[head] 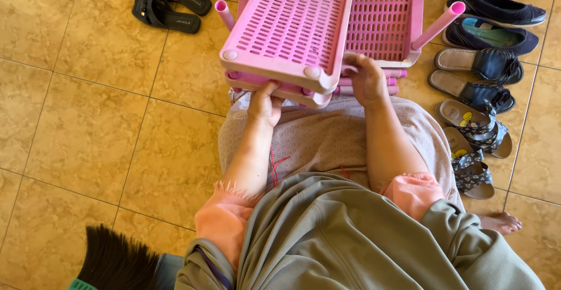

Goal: The person assembles a pink plastic shoe rack by inserting cylindrical legs into the perforated shelves. They handle the components by hand, aligning and pushing the legs into place to form the structure.

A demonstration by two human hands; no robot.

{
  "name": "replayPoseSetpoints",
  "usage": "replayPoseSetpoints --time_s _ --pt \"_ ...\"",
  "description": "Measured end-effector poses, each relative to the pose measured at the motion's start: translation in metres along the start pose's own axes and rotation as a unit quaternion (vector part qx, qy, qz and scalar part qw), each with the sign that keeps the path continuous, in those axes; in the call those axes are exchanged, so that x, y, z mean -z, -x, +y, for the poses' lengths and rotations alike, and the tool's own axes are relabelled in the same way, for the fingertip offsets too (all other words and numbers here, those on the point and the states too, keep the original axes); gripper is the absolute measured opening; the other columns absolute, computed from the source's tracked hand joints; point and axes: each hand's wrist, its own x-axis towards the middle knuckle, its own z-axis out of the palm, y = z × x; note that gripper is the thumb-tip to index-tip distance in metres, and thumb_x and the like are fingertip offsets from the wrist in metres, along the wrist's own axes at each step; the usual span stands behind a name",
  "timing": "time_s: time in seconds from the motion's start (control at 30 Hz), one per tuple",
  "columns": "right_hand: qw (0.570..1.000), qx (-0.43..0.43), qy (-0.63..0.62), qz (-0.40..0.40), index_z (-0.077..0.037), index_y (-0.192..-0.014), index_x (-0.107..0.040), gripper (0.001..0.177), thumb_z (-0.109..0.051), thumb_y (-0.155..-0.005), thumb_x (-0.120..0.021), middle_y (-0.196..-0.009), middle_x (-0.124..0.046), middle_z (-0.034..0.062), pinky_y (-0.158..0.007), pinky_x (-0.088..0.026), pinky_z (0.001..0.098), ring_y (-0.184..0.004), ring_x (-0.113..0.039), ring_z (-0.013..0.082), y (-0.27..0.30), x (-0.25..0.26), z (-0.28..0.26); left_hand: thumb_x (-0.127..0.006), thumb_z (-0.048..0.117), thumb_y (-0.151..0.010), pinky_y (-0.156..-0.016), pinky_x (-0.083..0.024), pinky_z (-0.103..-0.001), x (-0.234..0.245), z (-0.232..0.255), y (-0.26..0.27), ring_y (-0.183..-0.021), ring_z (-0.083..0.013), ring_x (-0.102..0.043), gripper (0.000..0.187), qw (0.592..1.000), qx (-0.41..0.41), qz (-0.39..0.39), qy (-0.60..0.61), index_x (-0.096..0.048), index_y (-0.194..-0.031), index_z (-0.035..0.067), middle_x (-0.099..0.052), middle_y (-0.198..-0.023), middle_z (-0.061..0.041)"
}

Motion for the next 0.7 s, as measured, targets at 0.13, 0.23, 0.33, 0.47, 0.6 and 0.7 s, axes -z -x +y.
replayPoseSetpoints --time_s 0.13,0.23,0.33,0.47,0.6,0.7 --pt "0.99 -0.036 -0.025 0.132 0.002 -0.139 -0.055 0.063 -0.048 -0.103 -0.064 -0.132 -0.056 0.0131 -0.113 -0.043 0.0475 -0.128 -0.052 0.0276 -0.016 0.012 0.03 -0.075 0.007 -0.076 -0.116 -0.043 -0.046 0.029 0.006 0.008 -0.128 -0.0283 -0.056 0.07 1.0 -0.013 -0.021 0.017 -0.049 -0.141 0.003 -0.061 -0.131 -0.01" --pt "0.966 -0.068 -0.114 0.221 -0.003 -0.145 -0.039 0.069 -0.051 -0.1 -0.059 -0.14 -0.054 0.0194 -0.117 -0.046 0.0504 -0.134 -0.054 0.0341 -0.021 0.011 0.037 -0.078 0.009 -0.077 -0.116 -0.045 -0.045 0.051 0.018 0.02 -0.128 -0.0293 -0.058 0.07 0.998 0.017 -0.042 0.031 -0.051 -0.141 0.0 -0.064 -0.132 -0.011" --pt "0.95 -0.086 -0.202 0.221 0.002 -0.15 -0.038 0.078 -0.054 -0.099 -0.06 -0.141 -0.055 0.0253 -0.117 -0.045 0.0528 -0.136 -0.053 0.0393 -0.024 0.006 0.028 -0.081 0.012 -0.077 -0.112 -0.047 -0.044 0.072 0.032 0.031 -0.125 -0.0268 -0.06 0.074 0.997 -0.037 -0.067 -0.027 -0.049 -0.144 0.005 -0.064 -0.131 -0.008" --pt "0.978 -0.064 -0.174 0.096 -0.008 -0.153 -0.038 0.084 -0.057 -0.091 -0.066 -0.146 -0.054 0.0154 -0.117 -0.046 0.0555 -0.138 -0.052 0.0352 -0.028 -0.011 0.006 -0.083 0.019 -0.083 -0.11 -0.05 -0.043 0.087 0.047 0.033 -0.125 -0.027 -0.064 0.071 0.994 -0.003 -0.101 0.033 -0.053 -0.144 0.001 -0.066 -0.135 -0.011" --pt "0.982 -0.02 -0.167 0.083 -0.01 -0.152 -0.043 0.077 -0.048 -0.092 -0.073 -0.148 -0.057 0.0136 -0.118 -0.049 0.0535 -0.137 -0.058 0.0335 -0.033 -0.039 -0.016 -0.082 0.018 -0.086 -0.108 -0.051 -0.042 0.078 0.051 0.031 -0.123 -0.0251 -0.065 0.066 0.993 -0.012 -0.116 0.007 -0.053 -0.144 0.002 -0.065 -0.135 -0.01" --pt "0.978 0.028 -0.169 0.122 -0.009 -0.145 -0.043 0.069 -0.032 -0.088 -0.075 -0.136 -0.06 0.0161 -0.11 -0.056 0.0562 -0.127 -0.064 0.0357 -0.043 -0.06 -0.038 -0.08 0.021 -0.087 -0.106 -0.053 -0.042 0.068 0.049 0.029 -0.121 -0.0236 -0.065 0.065 0.991 0.002 -0.131 -0.002 -0.052 -0.143 0.005 -0.066 -0.132 -0.01"
